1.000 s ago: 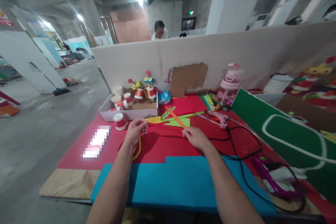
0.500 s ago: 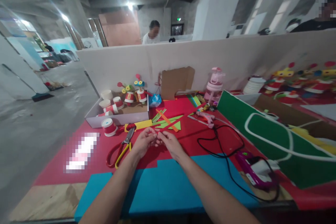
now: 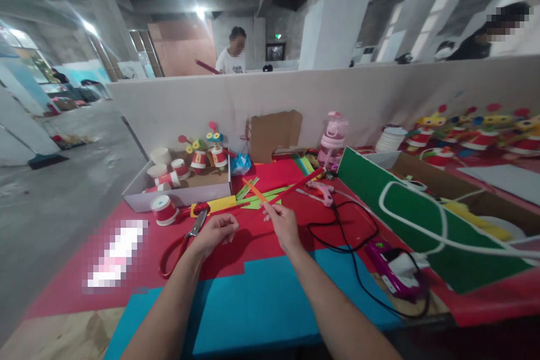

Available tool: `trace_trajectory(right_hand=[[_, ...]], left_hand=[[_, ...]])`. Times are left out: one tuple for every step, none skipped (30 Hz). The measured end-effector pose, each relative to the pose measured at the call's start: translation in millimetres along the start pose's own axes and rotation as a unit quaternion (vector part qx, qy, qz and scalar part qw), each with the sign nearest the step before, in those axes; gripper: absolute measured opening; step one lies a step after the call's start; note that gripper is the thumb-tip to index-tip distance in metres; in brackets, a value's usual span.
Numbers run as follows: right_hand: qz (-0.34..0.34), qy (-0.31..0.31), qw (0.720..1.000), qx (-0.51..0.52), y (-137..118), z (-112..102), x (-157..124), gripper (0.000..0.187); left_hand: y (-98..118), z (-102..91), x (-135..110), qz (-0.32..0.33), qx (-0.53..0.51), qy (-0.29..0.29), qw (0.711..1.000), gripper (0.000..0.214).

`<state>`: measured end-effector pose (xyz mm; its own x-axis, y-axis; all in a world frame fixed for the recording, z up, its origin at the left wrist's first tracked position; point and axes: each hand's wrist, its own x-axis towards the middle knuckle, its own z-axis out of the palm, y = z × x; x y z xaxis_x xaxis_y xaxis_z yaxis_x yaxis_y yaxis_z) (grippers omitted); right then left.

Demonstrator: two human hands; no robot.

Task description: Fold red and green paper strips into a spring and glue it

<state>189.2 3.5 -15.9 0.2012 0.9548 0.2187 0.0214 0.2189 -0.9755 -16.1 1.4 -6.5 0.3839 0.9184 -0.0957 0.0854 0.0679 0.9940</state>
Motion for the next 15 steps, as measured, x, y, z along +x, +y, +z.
trace_trajectory(right_hand=[[-0.009,0.019,1.000,-0.004,-1.9,-5.2,2.9,0.043],[-0.016,0.039,0.999,-0.005,-3.4,-10.3,5.9,0.044],[-0.020,0.057,0.998,-0.003,-4.6,-15.1,8.9,0.044],[-0.021,0.073,0.997,0.003,-5.2,-19.6,12.0,0.045],[-0.021,0.086,0.996,0.011,-5.3,-23.9,15.2,0.045],[-0.020,0.098,0.995,0.019,-4.9,-28.1,18.5,0.045],[-0.021,0.110,0.993,0.025,-4.2,-32.1,21.7,0.046],[-0.025,0.122,0.992,0.028,-3.3,-36.1,24.8,0.046],[-0.030,0.134,0.990,0.027,-2.3,-40.0,27.7,0.046],[-0.036,0.145,0.988,0.025,-1.4,-43.7,30.2,0.046],[-0.041,0.157,0.986,0.023,-0.7,-47.2,32.3,0.046],[-0.044,0.168,0.985,0.023,-0.3,-50.3,34.0,0.046],[-0.044,0.178,0.983,0.026,-0.1,-53.0,35.2,0.046],[-0.042,0.187,0.981,0.029,0.0,-55.1,36.1,0.046],[-0.039,0.195,0.980,0.033,-0.1,-56.8,36.6,0.045]], left_hand=[[0.3,-4.5,-1.1,-0.002,0.006,-0.009,1.000,0.027],[0.5,-8.6,-2.1,-0.005,0.013,-0.019,1.000,0.027],[0.7,-12.5,-3.0,-0.007,0.021,-0.026,0.999,0.028],[0.9,-15.9,-3.9,-0.010,0.029,-0.032,0.999,0.029],[1.3,-18.9,-4.9,-0.013,0.038,-0.036,0.999,0.029],[1.8,-21.6,-5.9,-0.015,0.045,-0.038,0.998,0.029],[2.5,-24.0,-7.0,-0.018,0.050,-0.039,0.998,0.029],[3.5,-26.1,-8.2,-0.021,0.052,-0.040,0.998,0.029],[4.7,-28.0,-9.5,-0.022,0.053,-0.040,0.998,0.030],[6.1,-29.8,-10.8,-0.023,0.052,-0.040,0.998,0.030],[7.6,-31.3,-12.1,-0.025,0.053,-0.040,0.997,0.030],[9.0,-32.6,-13.3,-0.028,0.054,-0.039,0.997,0.030],[10.3,-33.8,-14.4,-0.031,0.057,-0.039,0.997,0.030],[11.3,-34.8,-15.3,-0.034,0.060,-0.039,0.997,0.030],[12.0,-35.6,-16.0,-0.036,0.063,-0.039,0.997,0.030]])
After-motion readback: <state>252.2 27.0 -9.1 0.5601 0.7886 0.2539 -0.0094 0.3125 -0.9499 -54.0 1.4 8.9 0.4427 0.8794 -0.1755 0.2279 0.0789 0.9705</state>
